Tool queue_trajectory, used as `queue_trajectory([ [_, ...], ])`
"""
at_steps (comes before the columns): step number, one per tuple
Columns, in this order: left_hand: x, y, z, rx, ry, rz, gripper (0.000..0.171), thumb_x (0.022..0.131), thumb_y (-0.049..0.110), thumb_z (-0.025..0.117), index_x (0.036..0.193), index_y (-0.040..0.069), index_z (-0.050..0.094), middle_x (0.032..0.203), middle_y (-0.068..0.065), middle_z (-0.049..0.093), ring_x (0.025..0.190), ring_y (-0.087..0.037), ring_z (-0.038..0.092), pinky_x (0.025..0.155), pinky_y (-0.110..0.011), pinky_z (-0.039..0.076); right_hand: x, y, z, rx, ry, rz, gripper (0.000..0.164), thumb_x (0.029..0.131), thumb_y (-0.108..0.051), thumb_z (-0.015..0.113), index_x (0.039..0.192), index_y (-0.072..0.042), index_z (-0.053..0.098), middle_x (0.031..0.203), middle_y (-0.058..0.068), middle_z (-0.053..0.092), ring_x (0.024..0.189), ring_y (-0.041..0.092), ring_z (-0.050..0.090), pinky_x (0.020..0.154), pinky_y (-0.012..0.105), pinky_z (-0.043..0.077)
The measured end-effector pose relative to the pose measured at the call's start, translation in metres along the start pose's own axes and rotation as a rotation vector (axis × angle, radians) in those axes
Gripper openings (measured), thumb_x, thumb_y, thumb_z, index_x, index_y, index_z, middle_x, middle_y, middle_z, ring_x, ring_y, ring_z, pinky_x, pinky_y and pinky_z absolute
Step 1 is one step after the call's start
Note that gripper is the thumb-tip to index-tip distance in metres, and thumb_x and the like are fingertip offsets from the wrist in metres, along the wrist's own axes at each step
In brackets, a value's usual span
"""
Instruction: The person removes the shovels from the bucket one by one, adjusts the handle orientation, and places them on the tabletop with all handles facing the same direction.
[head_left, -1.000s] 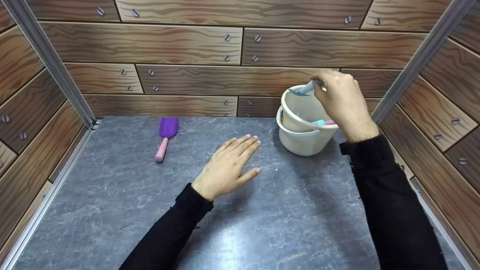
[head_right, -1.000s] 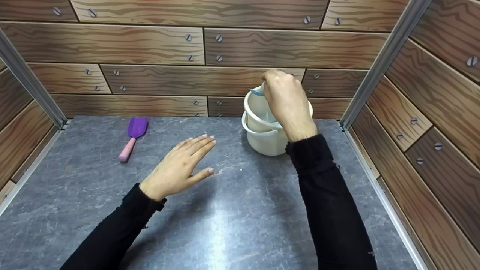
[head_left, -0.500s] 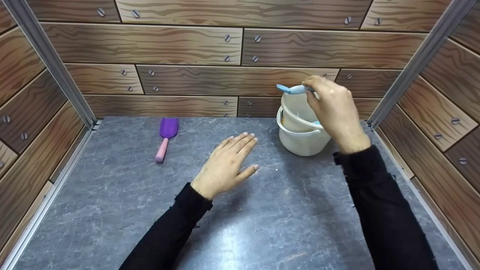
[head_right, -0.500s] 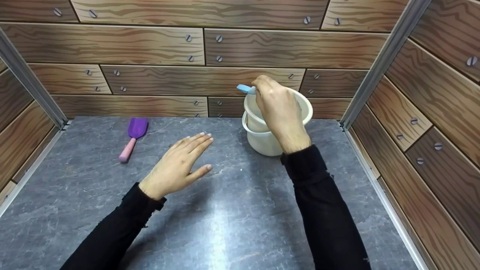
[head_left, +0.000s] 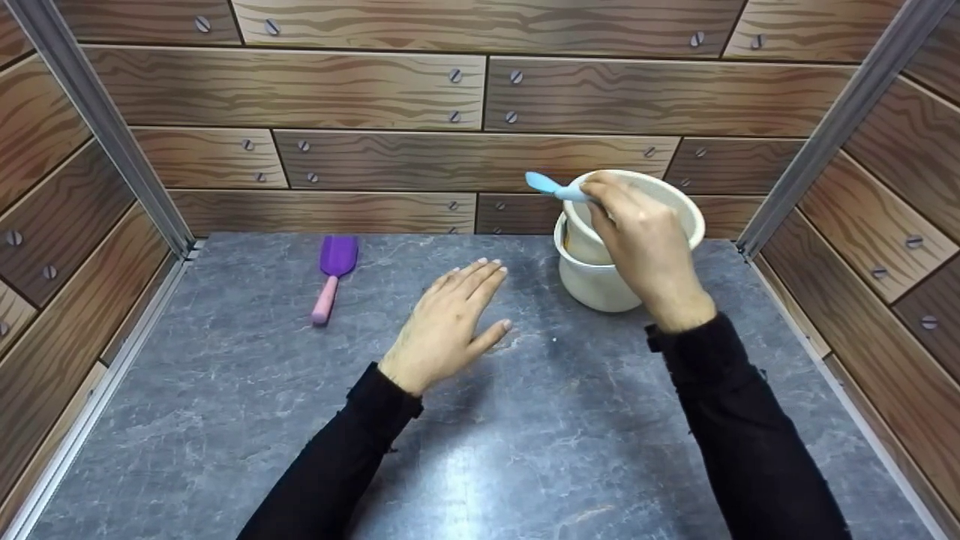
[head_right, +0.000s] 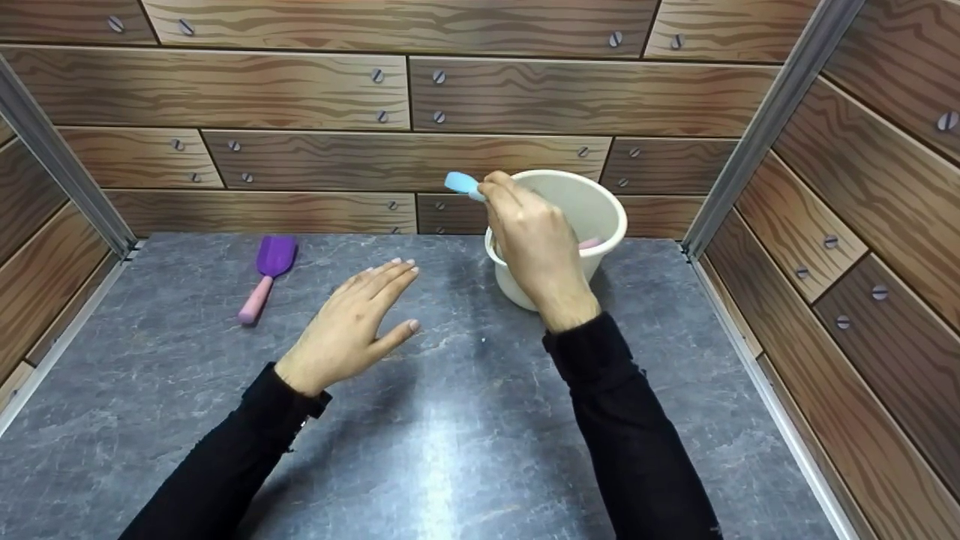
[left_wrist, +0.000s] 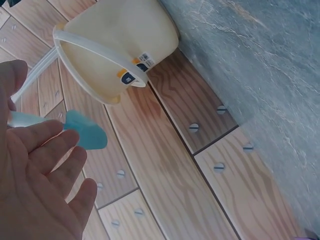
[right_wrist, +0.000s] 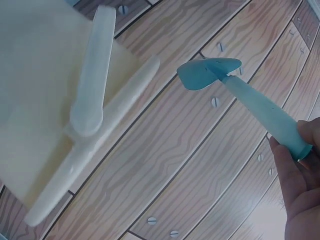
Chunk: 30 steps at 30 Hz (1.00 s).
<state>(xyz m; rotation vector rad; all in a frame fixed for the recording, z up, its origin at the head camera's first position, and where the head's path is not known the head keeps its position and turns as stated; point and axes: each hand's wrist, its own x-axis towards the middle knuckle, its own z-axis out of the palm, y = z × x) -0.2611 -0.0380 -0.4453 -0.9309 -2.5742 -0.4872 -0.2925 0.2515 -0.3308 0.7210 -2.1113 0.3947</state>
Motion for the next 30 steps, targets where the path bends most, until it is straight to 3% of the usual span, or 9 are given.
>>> queue_trajectory([
  [18, 0.001, -0.008, -0.001, -0.043, 0.053, -0.06, 0.075, 0.121, 0.051, 0.062, 0.182, 0.01, 0.044, 0.185, -0.013, 0.051, 0.174, -0.034, 0.048, 0.146, -0.062, 0.039, -0.024, -0.018, 0.021, 0.102, 0.033, -0.037, 0.021, 0.107, 0.002, 0.081, 0.128, 0.004, 0.085, 0.133, 0.021, 0.086, 0.118, 0.04, 0.087, 0.104, 0.05, 0.074],
  [25, 0.003, -0.012, 0.001, -0.054, 0.087, -0.051, 0.073, 0.119, 0.045, 0.067, 0.179, 0.008, 0.048, 0.182, -0.015, 0.055, 0.172, -0.037, 0.052, 0.144, -0.063, 0.042, -0.034, -0.021, 0.032, 0.149, 0.06, -0.052, 0.023, 0.105, 0.004, 0.083, 0.128, 0.004, 0.084, 0.132, 0.02, 0.087, 0.12, 0.039, 0.087, 0.115, 0.028, 0.066],
  [30, 0.003, -0.014, 0.001, -0.045, 0.118, -0.047, 0.072, 0.118, 0.043, 0.069, 0.178, 0.007, 0.049, 0.181, -0.015, 0.056, 0.171, -0.037, 0.053, 0.144, -0.062, 0.042, -0.042, -0.023, 0.039, 0.192, 0.049, -0.036, 0.026, 0.102, 0.008, 0.085, 0.127, 0.002, 0.085, 0.132, 0.02, 0.087, 0.123, 0.041, 0.086, 0.121, 0.022, 0.06],
])
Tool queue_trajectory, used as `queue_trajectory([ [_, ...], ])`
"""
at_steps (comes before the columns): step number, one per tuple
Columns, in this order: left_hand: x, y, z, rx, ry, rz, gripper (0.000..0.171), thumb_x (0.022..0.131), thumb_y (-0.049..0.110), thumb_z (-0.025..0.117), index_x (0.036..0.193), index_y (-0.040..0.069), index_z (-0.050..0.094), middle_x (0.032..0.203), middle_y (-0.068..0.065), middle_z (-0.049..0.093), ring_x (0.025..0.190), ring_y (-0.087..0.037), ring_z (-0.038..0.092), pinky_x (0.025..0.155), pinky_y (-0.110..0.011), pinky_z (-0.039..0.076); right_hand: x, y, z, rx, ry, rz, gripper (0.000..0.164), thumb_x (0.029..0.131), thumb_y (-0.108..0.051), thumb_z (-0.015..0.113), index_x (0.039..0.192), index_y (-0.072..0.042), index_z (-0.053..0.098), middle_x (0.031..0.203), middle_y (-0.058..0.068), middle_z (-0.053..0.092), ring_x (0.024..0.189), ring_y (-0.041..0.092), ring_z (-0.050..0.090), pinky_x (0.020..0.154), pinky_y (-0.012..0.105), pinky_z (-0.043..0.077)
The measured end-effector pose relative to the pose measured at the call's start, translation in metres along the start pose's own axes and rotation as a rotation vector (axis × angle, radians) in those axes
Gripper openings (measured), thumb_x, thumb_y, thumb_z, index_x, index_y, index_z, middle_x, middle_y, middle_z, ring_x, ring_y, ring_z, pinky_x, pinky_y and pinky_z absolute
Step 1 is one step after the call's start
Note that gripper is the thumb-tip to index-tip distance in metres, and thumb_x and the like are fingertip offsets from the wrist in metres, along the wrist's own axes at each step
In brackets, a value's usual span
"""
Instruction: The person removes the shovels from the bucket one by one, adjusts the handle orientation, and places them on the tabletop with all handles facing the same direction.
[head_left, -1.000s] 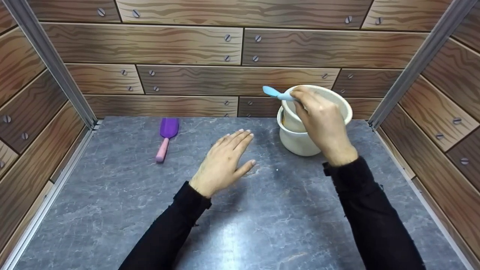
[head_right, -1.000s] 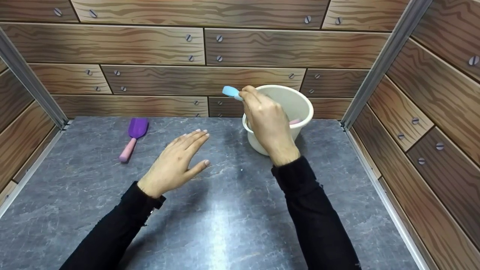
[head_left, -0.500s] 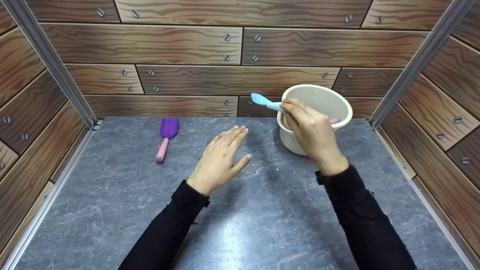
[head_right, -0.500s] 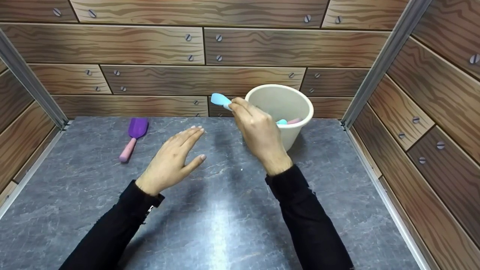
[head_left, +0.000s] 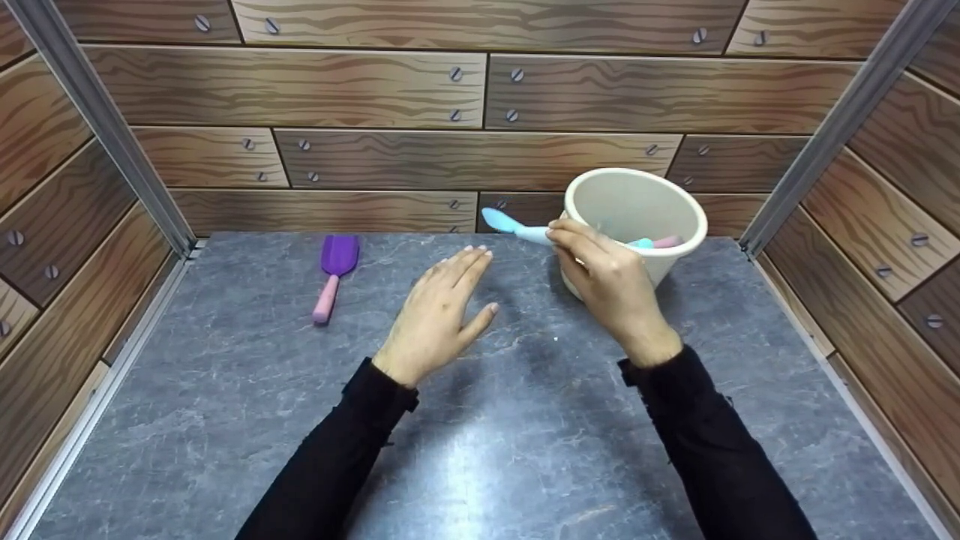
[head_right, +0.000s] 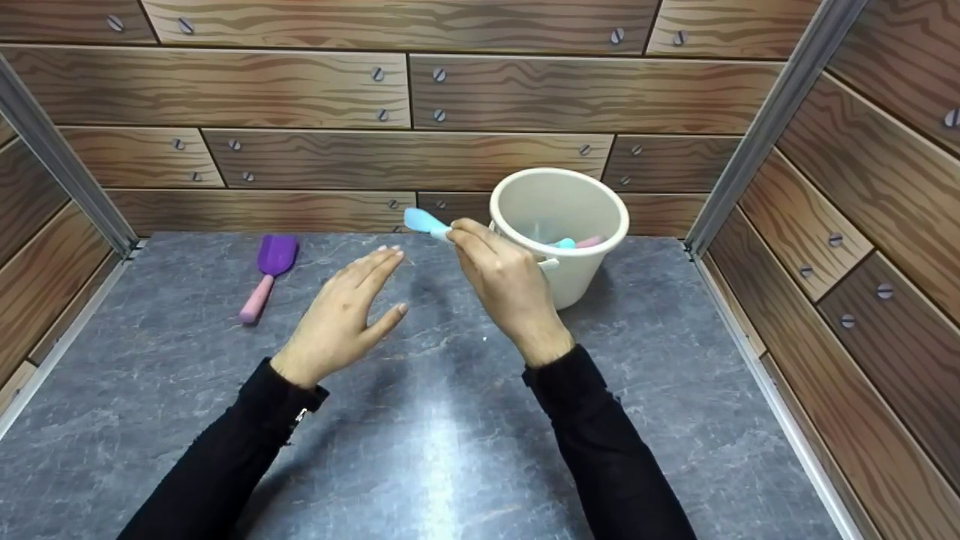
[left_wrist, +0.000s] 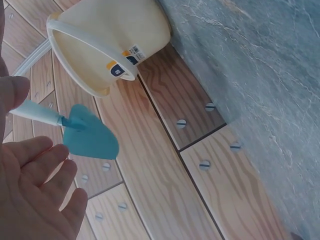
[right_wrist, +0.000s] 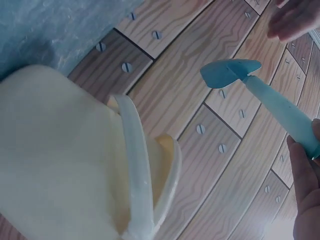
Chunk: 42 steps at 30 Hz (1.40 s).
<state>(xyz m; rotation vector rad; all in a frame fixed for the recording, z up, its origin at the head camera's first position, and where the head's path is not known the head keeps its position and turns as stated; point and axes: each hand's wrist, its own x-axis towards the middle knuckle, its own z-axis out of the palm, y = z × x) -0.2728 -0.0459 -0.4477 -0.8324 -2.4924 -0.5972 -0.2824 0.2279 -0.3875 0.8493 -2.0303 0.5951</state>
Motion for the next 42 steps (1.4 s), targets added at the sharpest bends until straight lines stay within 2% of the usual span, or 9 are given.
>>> queue_trajectory([
  [6, -0.001, 0.0, 0.0, 0.015, 0.038, 0.008, 0.072, 0.117, 0.041, 0.072, 0.177, 0.007, 0.051, 0.181, -0.013, 0.057, 0.172, -0.035, 0.053, 0.145, -0.059, 0.043, -0.01, -0.001, 0.007, 0.09, -0.022, 0.025, 0.033, 0.097, 0.014, 0.086, 0.127, 0.002, 0.085, 0.132, 0.019, 0.087, 0.123, 0.04, 0.085, 0.125, 0.01, 0.052],
  [13, 0.0, -0.002, 0.002, 0.021, 0.059, 0.021, 0.07, 0.116, 0.04, 0.073, 0.175, 0.007, 0.053, 0.179, -0.014, 0.06, 0.169, -0.035, 0.056, 0.144, -0.059, 0.044, -0.021, -0.001, 0.018, 0.133, -0.019, -0.003, 0.032, 0.096, 0.013, 0.087, 0.126, 0.001, 0.086, 0.13, 0.018, 0.088, 0.118, 0.039, 0.087, 0.119, 0.011, 0.056],
  [22, -0.001, -0.005, 0.005, -0.013, 0.033, 0.027, 0.068, 0.115, 0.033, 0.077, 0.173, 0.006, 0.055, 0.177, -0.014, 0.062, 0.165, -0.037, 0.06, 0.143, -0.058, 0.045, -0.033, -0.004, 0.026, 0.206, -0.051, 0.013, 0.031, 0.097, 0.011, 0.088, 0.127, 0.002, 0.086, 0.132, 0.02, 0.088, 0.12, 0.04, 0.087, 0.119, 0.01, 0.056],
  [30, -0.002, -0.006, 0.009, -0.008, 0.031, 0.034, 0.061, 0.113, 0.03, 0.081, 0.167, 0.008, 0.063, 0.168, -0.014, 0.07, 0.151, -0.037, 0.072, 0.13, -0.061, 0.059, -0.042, -0.004, 0.032, 0.277, -0.067, 0.05, 0.03, 0.096, 0.011, 0.089, 0.124, 0.001, 0.087, 0.132, 0.019, 0.088, 0.119, 0.041, 0.087, 0.115, 0.011, 0.059],
  [37, -0.004, -0.006, 0.012, -0.009, 0.064, 0.068, 0.049, 0.11, 0.023, 0.085, 0.155, 0.007, 0.073, 0.15, -0.014, 0.082, 0.133, -0.034, 0.083, 0.117, -0.053, 0.069, -0.046, -0.005, 0.036, 0.341, -0.083, 0.079, 0.025, 0.099, 0.008, 0.088, 0.122, 0.002, 0.088, 0.132, 0.02, 0.088, 0.12, 0.043, 0.087, 0.112, 0.015, 0.063],
  [42, -0.003, -0.005, 0.013, -0.025, 0.071, 0.063, 0.042, 0.107, 0.02, 0.088, 0.146, 0.007, 0.08, 0.138, -0.013, 0.087, 0.12, -0.033, 0.088, 0.106, -0.048, 0.074, -0.049, -0.007, 0.037, 0.395, -0.095, 0.101, 0.024, 0.098, 0.009, 0.088, 0.121, 0.002, 0.088, 0.131, 0.022, 0.088, 0.119, 0.045, 0.087, 0.11, 0.018, 0.065],
])
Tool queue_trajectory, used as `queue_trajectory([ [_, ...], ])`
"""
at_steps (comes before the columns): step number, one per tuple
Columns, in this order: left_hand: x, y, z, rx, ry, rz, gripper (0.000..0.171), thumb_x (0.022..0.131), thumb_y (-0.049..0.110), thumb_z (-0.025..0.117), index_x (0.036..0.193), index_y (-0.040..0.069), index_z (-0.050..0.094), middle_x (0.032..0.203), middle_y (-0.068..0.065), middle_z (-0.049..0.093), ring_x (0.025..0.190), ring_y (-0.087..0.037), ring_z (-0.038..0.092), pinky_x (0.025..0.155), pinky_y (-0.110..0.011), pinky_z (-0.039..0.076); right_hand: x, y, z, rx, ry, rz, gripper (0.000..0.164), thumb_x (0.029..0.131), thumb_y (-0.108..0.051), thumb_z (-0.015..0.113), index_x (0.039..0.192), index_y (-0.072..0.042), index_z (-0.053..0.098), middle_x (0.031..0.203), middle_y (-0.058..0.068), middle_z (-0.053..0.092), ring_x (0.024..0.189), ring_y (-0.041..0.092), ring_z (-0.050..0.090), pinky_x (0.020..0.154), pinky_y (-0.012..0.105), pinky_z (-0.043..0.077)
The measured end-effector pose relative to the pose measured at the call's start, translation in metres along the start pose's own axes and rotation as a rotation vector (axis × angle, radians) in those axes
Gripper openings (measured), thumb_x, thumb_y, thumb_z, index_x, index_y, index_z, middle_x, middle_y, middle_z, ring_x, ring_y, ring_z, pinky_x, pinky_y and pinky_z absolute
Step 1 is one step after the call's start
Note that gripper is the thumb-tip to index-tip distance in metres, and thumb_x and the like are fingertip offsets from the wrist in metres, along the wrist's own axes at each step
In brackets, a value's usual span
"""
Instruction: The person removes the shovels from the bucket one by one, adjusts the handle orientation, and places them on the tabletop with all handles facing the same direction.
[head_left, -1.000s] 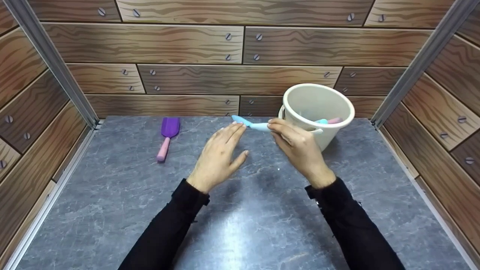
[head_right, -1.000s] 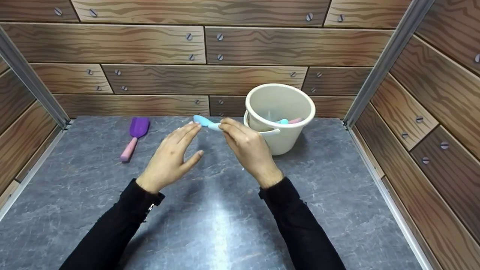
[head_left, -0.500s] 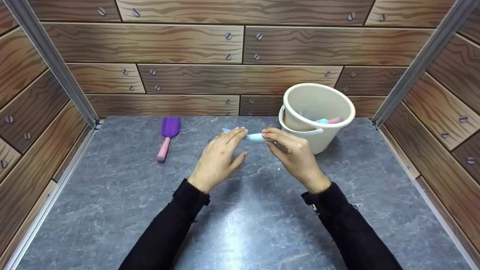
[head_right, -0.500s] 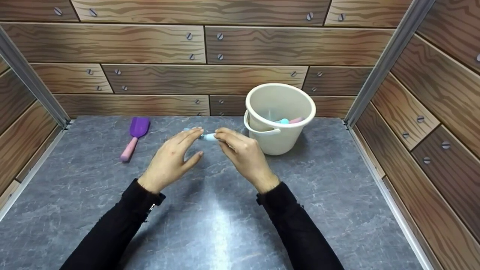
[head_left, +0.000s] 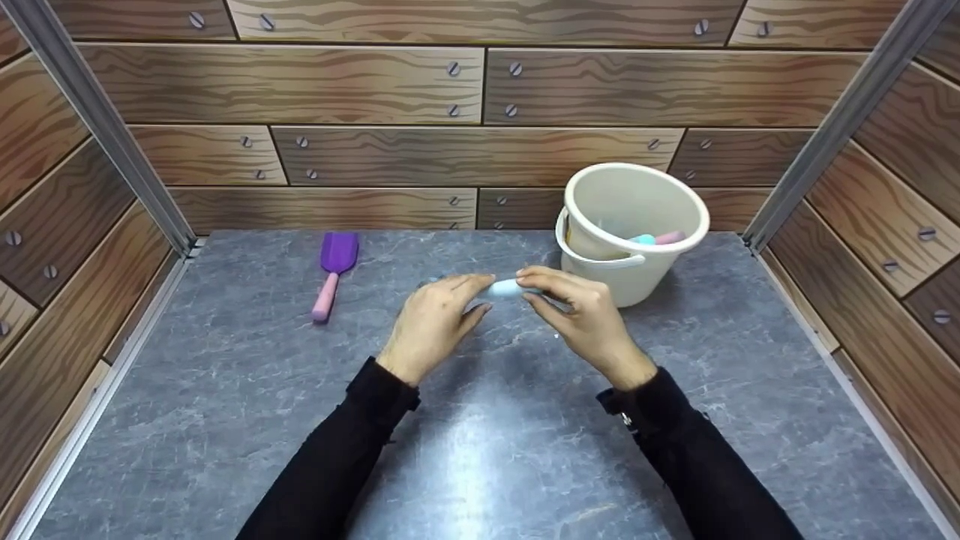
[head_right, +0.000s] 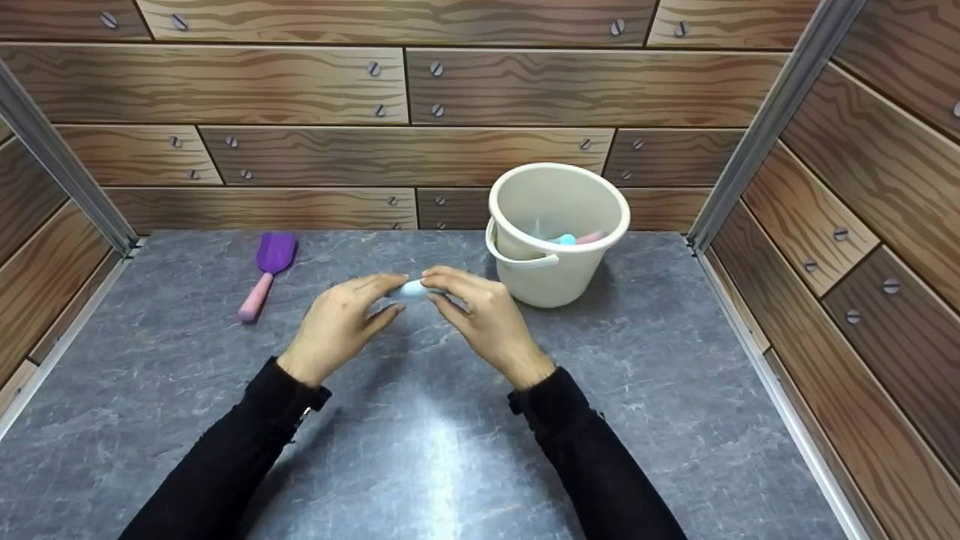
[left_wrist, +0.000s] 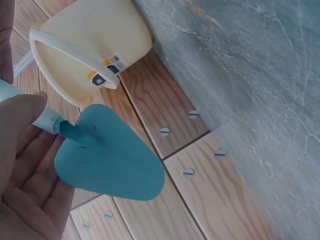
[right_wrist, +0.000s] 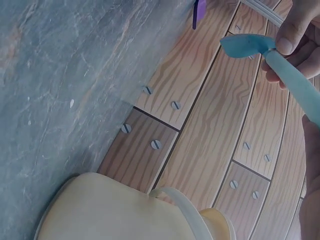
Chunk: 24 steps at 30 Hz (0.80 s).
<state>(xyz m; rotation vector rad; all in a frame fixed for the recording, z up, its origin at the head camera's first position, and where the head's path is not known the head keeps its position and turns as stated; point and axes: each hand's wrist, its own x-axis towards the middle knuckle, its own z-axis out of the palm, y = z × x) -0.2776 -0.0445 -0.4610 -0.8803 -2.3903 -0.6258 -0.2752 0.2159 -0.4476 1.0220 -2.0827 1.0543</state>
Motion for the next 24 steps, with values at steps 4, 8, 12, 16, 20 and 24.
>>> queue_trajectory([
  [4, 0.0006, 0.0026, -0.0014, -0.021, 0.001, -0.006, 0.038, 0.105, 0.016, 0.089, 0.141, 0.008, 0.082, 0.133, -0.012, 0.089, 0.115, -0.032, 0.089, 0.1, -0.045, 0.075, -0.0016, -0.0005, 0.0012, 0.038, -0.026, 0.012, 0.023, 0.1, 0.007, 0.087, 0.122, 0.002, 0.088, 0.132, 0.022, 0.088, 0.12, 0.044, 0.087, 0.108, 0.021, 0.067],
  [8, 0.0006, 0.0041, -0.0019, -0.059, -0.006, -0.006, 0.037, 0.104, 0.011, 0.089, 0.139, 0.005, 0.083, 0.132, -0.014, 0.089, 0.116, -0.033, 0.089, 0.103, -0.044, 0.074, -0.0026, 0.0004, 0.0033, 0.061, -0.041, 0.026, 0.022, 0.101, 0.006, 0.087, 0.123, 0.001, 0.088, 0.132, 0.022, 0.088, 0.121, 0.04, 0.087, 0.107, 0.023, 0.068],
  [12, 0.0002, 0.003, -0.0002, -0.094, -0.013, 0.013, 0.036, 0.103, 0.007, 0.089, 0.138, 0.003, 0.083, 0.131, -0.016, 0.089, 0.118, -0.034, 0.088, 0.106, -0.043, 0.074, -0.004, 0.0009, 0.0049, 0.078, -0.047, 0.044, 0.022, 0.1, 0.007, 0.087, 0.122, 0.001, 0.088, 0.131, 0.023, 0.087, 0.123, 0.036, 0.087, 0.106, 0.023, 0.069],
  [16, -0.0001, 0.0002, -0.0005, -0.113, -0.028, 0.034, 0.034, 0.102, 0.003, 0.089, 0.135, 0.001, 0.082, 0.129, -0.018, 0.089, 0.117, -0.035, 0.088, 0.106, -0.043, 0.074, -0.0037, -0.0002, 0.005, 0.069, -0.071, 0.046, 0.024, 0.101, 0.007, 0.086, 0.124, 0.0, 0.088, 0.132, 0.021, 0.088, 0.122, 0.041, 0.087, 0.106, 0.021, 0.068],
  [20, 0.0008, -0.0015, -0.0041, -0.109, -0.043, 0.052, 0.031, 0.103, 0.003, 0.088, 0.134, 0.001, 0.082, 0.129, -0.017, 0.089, 0.117, -0.035, 0.088, 0.106, -0.044, 0.074, -0.0022, -0.0016, 0.0033, 0.047, -0.096, 0.028, 0.025, 0.102, 0.005, 0.086, 0.126, -0.001, 0.088, 0.134, 0.02, 0.087, 0.121, 0.041, 0.087, 0.107, 0.018, 0.066],
  [24, 0.0026, -0.0029, -0.0071, -0.114, -0.045, 0.08, 0.029, 0.104, 0.003, 0.087, 0.133, 0.002, 0.082, 0.128, -0.016, 0.089, 0.117, -0.034, 0.088, 0.106, -0.044, 0.074, -0.0011, -0.0023, -0.0005, 0.002, -0.116, -0.003, 0.028, 0.102, 0.004, 0.087, 0.129, -0.003, 0.087, 0.135, 0.018, 0.087, 0.122, 0.039, 0.087, 0.111, 0.018, 0.065],
])
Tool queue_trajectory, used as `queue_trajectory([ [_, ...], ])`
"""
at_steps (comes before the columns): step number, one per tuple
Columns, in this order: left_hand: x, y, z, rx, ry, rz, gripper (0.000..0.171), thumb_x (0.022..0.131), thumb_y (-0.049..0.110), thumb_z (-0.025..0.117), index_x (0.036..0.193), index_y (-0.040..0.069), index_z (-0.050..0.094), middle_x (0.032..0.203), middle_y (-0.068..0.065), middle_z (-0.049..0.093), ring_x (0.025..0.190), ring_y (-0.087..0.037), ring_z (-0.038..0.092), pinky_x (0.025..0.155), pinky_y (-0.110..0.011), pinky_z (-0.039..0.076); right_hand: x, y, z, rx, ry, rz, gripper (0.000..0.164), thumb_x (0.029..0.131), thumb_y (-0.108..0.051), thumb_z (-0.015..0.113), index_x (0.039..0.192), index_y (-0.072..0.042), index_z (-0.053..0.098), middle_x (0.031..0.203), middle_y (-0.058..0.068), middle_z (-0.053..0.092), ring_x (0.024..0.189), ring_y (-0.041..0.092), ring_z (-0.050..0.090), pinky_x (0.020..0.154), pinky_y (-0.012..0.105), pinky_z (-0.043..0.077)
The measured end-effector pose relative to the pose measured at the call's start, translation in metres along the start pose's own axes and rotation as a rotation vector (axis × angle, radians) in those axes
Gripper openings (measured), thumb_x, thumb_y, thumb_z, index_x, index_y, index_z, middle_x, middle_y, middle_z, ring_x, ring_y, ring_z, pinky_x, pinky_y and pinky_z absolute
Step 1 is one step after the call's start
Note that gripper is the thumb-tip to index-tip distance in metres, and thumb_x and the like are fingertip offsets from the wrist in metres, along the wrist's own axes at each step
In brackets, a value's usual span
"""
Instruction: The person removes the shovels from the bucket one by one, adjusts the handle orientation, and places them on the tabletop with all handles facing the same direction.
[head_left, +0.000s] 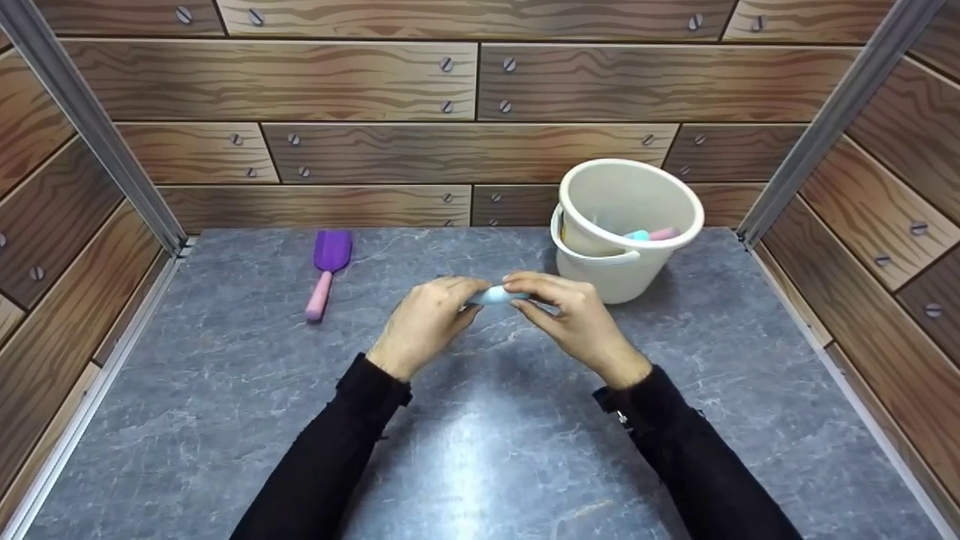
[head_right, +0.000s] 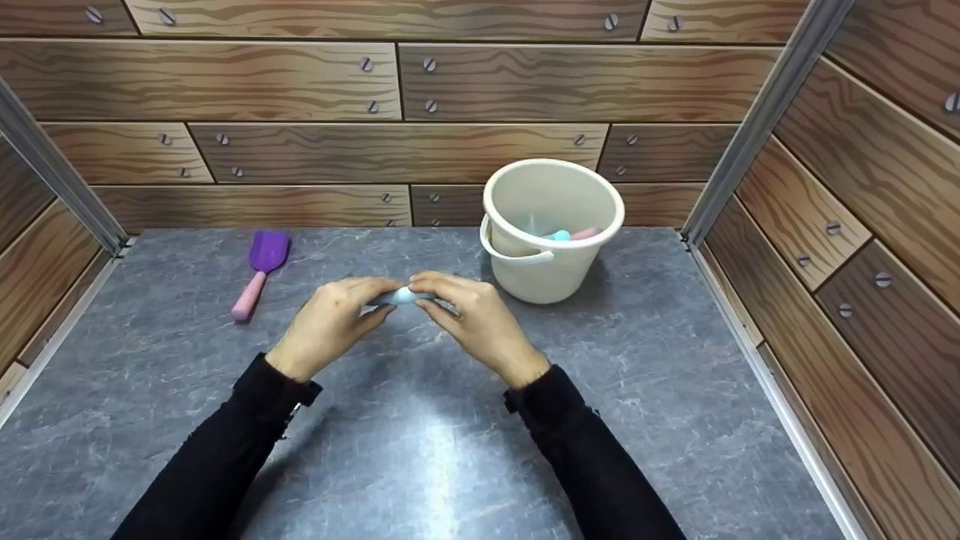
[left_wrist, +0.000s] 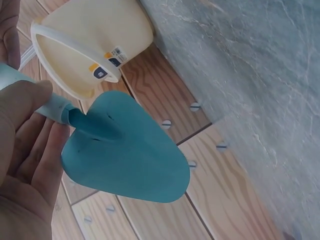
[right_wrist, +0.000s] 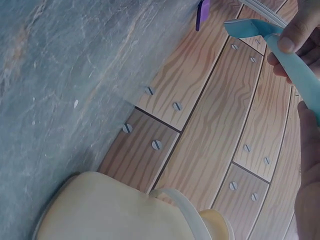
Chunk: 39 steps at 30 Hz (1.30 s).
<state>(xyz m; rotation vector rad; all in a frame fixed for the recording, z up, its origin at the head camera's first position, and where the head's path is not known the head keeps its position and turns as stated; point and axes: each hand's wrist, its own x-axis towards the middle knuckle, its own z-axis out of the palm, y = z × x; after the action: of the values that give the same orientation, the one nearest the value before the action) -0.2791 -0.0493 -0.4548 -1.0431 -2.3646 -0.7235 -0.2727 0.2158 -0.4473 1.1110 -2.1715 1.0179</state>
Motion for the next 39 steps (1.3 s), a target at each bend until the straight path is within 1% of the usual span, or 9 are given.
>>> queue_trajectory([
  [3, 0.001, -0.002, -0.003, -0.007, -0.007, 0.011, 0.03, 0.104, 0.003, 0.086, 0.134, 0.002, 0.082, 0.129, -0.016, 0.089, 0.117, -0.035, 0.088, 0.105, -0.044, 0.074, 0.001, 0.0, -0.003, -0.046, -0.027, -0.015, 0.032, 0.102, 0.002, 0.087, 0.133, -0.004, 0.086, 0.138, 0.016, 0.087, 0.126, 0.037, 0.086, 0.115, 0.023, 0.065],
  [7, 0.003, -0.008, -0.008, -0.008, -0.023, 0.012, 0.031, 0.104, 0.002, 0.086, 0.135, 0.001, 0.082, 0.131, -0.018, 0.088, 0.118, -0.036, 0.088, 0.106, -0.044, 0.074, 0.001, -0.001, -0.009, -0.096, -0.073, -0.018, 0.041, 0.104, 0.001, 0.087, 0.144, -0.002, 0.081, 0.147, 0.018, 0.083, 0.132, 0.038, 0.084, 0.114, 0.035, 0.069],
  [10, 0.004, -0.016, -0.012, -0.008, -0.028, 0.013, 0.032, 0.104, 0.001, 0.086, 0.135, 0.0, 0.08, 0.131, -0.019, 0.088, 0.119, -0.037, 0.088, 0.106, -0.045, 0.074, 0.001, -0.002, -0.013, -0.16, -0.11, -0.024, 0.049, 0.105, -0.004, 0.087, 0.153, -0.003, 0.076, 0.153, 0.019, 0.08, 0.136, 0.038, 0.082, 0.115, 0.044, 0.07],
  [12, 0.005, -0.022, -0.016, -0.009, -0.024, 0.016, 0.032, 0.104, 0.001, 0.086, 0.135, -0.001, 0.079, 0.131, -0.019, 0.088, 0.119, -0.037, 0.087, 0.107, -0.045, 0.074, 0.001, -0.004, -0.016, -0.212, -0.138, -0.029, 0.055, 0.107, -0.009, 0.087, 0.159, -0.005, 0.072, 0.156, 0.018, 0.078, 0.14, 0.037, 0.08, 0.118, 0.047, 0.068],
  [16, 0.006, -0.035, -0.021, -0.008, -0.005, 0.013, 0.032, 0.104, 0.0, 0.085, 0.135, -0.001, 0.077, 0.13, -0.019, 0.087, 0.119, -0.037, 0.087, 0.108, -0.045, 0.073, 0.0, -0.007, -0.018, -0.285, -0.199, -0.032, 0.06, 0.109, -0.02, 0.086, 0.165, -0.009, 0.067, 0.164, 0.016, 0.074, 0.147, 0.035, 0.077, 0.122, 0.048, 0.066],
  [23, 0.007, -0.051, -0.03, 0.02, 0.01, -0.038, 0.032, 0.105, 0.0, 0.083, 0.136, 0.0, 0.076, 0.129, -0.019, 0.087, 0.119, -0.038, 0.087, 0.109, -0.048, 0.073, -0.001, -0.012, -0.013, -0.371, -0.303, -0.024, 0.065, 0.113, -0.033, 0.082, 0.17, -0.01, 0.062, 0.171, 0.015, 0.068, 0.153, 0.033, 0.072, 0.127, 0.049, 0.063],
  [30, 0.008, -0.064, -0.039, -0.012, 0.004, -0.141, 0.034, 0.106, 0.0, 0.081, 0.139, 0.0, 0.076, 0.136, -0.022, 0.085, 0.126, -0.041, 0.085, 0.113, -0.052, 0.071, -0.002, -0.013, -0.008, -0.402, -0.333, -0.054, 0.066, 0.113, -0.036, 0.082, 0.17, -0.009, 0.061, 0.17, 0.015, 0.068, 0.155, 0.033, 0.071, 0.129, 0.048, 0.061],
  [33, 0.007, -0.072, -0.043, -0.01, 0.009, -0.161, 0.032, 0.107, 0.0, 0.08, 0.138, 0.0, 0.075, 0.134, -0.022, 0.085, 0.125, -0.04, 0.085, 0.112, -0.053, 0.072, -0.002, -0.013, -0.007, -0.407, -0.348, -0.053, 0.066, 0.114, -0.038, 0.08, 0.17, -0.01, 0.061, 0.171, 0.014, 0.068, 0.156, 0.032, 0.07, 0.129, 0.048, 0.061],
  [39, 0.006, -0.088, -0.051, 0.006, 0.006, -0.178, 0.032, 0.104, -0.002, 0.079, 0.135, 0.0, 0.072, 0.13, -0.022, 0.084, 0.122, -0.04, 0.084, 0.111, -0.055, 0.07, -0.002, -0.013, -0.005, -0.402, -0.363, -0.05, 0.067, 0.115, -0.039, 0.079, 0.171, -0.008, 0.06, 0.173, 0.015, 0.066, 0.157, 0.032, 0.069, 0.13, 0.049, 0.06],
])
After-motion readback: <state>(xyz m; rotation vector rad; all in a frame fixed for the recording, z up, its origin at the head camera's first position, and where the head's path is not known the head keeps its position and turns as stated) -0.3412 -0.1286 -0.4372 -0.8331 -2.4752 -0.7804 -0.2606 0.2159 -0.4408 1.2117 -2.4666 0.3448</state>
